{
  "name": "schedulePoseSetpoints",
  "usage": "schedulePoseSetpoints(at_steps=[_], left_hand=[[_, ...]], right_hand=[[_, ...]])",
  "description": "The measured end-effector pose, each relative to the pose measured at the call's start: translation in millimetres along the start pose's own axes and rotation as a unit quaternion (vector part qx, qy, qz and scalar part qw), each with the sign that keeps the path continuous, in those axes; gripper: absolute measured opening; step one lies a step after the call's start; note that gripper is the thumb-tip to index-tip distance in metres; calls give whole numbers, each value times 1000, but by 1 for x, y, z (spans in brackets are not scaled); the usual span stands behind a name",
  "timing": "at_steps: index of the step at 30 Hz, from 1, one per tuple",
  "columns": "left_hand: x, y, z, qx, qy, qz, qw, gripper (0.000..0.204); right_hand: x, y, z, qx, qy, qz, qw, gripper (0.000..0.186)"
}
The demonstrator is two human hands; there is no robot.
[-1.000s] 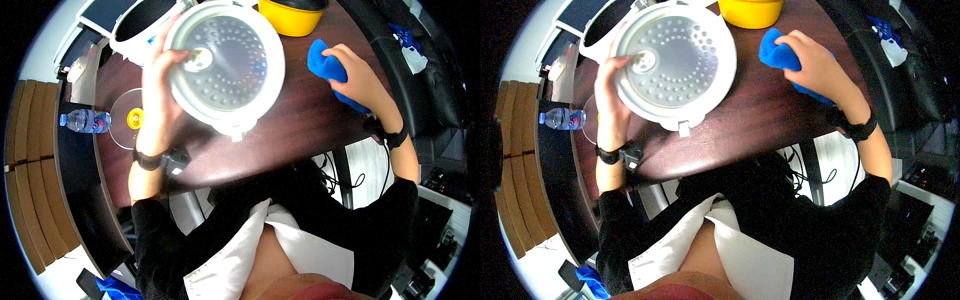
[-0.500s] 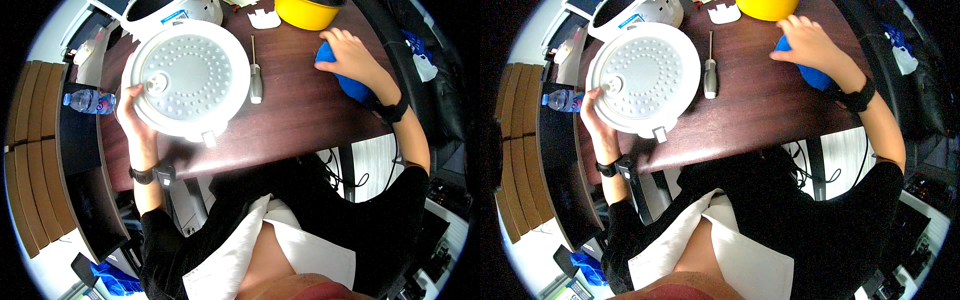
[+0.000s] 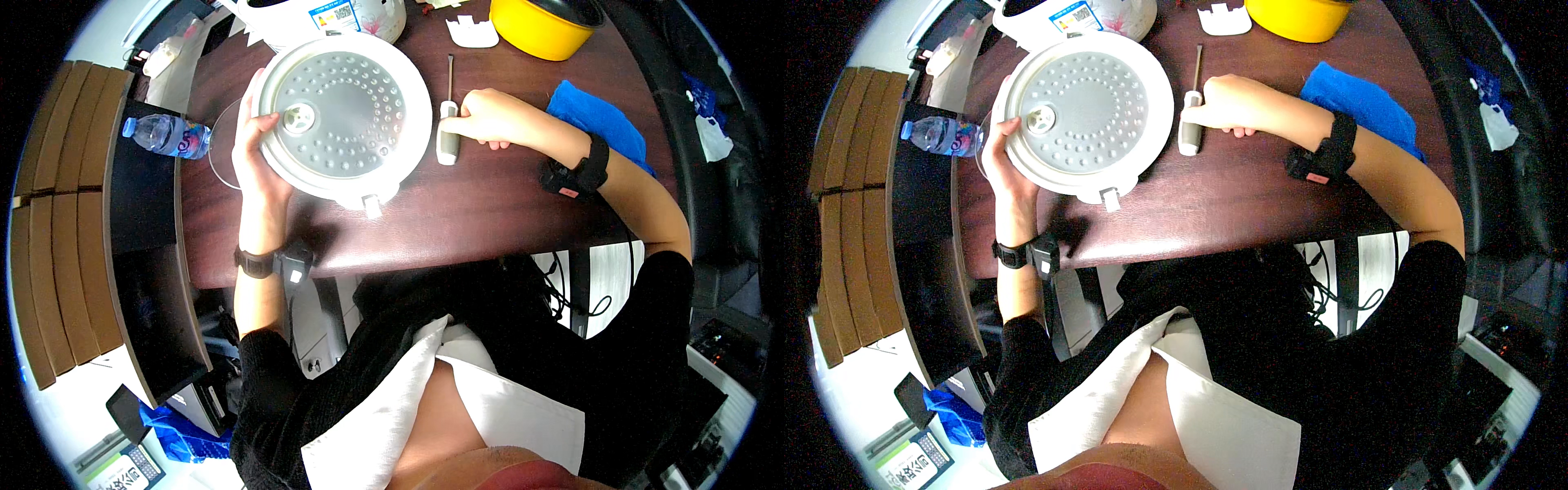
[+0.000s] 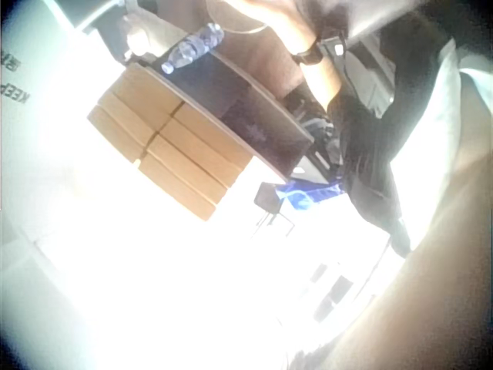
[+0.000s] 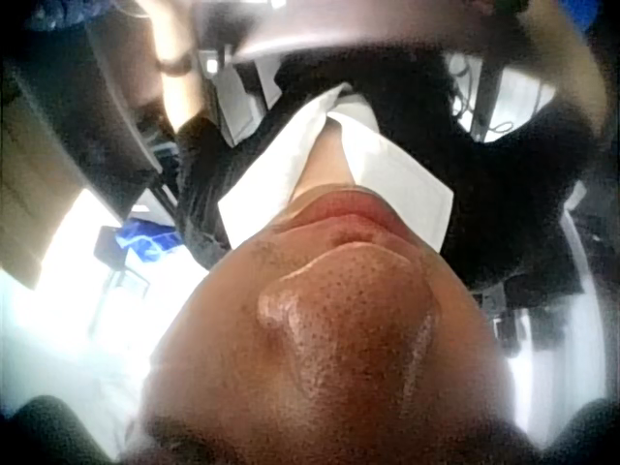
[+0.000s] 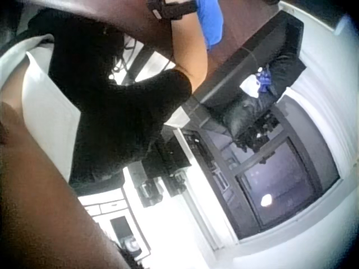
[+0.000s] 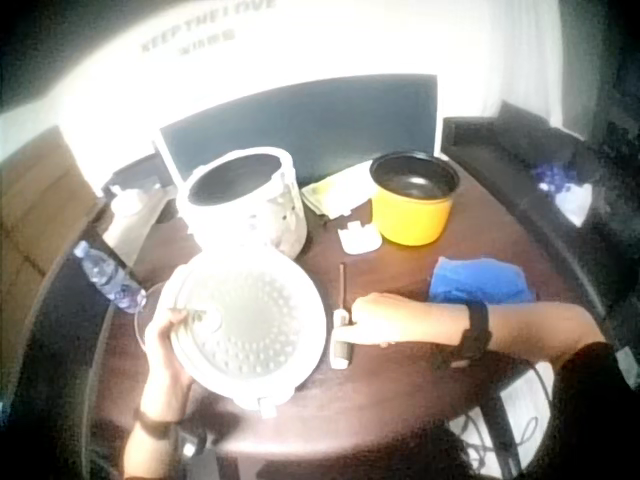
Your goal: The person wipes the lid of a white rice cooker with a blue cloth, then uses a screwdriver to pry and remove the lid. They continue wiping the lid and the cooker body with the cloth.
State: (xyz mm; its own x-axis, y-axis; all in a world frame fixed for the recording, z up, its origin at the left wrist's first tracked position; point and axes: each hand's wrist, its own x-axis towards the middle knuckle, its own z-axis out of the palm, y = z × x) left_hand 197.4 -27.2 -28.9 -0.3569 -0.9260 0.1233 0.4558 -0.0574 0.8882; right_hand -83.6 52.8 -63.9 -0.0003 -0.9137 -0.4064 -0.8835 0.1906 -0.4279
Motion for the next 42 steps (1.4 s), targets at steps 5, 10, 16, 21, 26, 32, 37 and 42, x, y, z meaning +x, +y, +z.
schedulePoseSetpoints(at_steps=[5, 10, 16, 21, 26, 32, 37, 42], left_hand=[[1, -1, 12, 46, -13, 27, 999, 65], [-5, 11, 33, 120, -93, 49, 987, 72], [-9, 12, 57, 222, -160, 113, 955, 77], [8, 18, 72, 325, -210, 155, 909, 74], [21, 20, 91, 331, -249, 156, 897, 74], [37, 12, 100, 369, -268, 204, 866, 77], [41, 10, 108, 373, -266, 170, 873, 80], [50, 14, 111, 386, -256, 187, 866, 79]], right_hand=[[-5, -6, -3, 4, 9, 33, 999, 61], [-6, -3, 0, -33, 26, -1, 999, 55], [-38, 31, -16, 241, 139, -8, 960, 34], [-91, 48, -54, 182, 266, -90, 942, 22], [-126, 30, -69, 98, 317, -167, 928, 25], [-123, 33, -79, 13, 412, -202, 888, 31], [-124, 38, -106, 12, 429, -191, 883, 29], [-115, 38, -119, 12, 432, -197, 880, 28]])
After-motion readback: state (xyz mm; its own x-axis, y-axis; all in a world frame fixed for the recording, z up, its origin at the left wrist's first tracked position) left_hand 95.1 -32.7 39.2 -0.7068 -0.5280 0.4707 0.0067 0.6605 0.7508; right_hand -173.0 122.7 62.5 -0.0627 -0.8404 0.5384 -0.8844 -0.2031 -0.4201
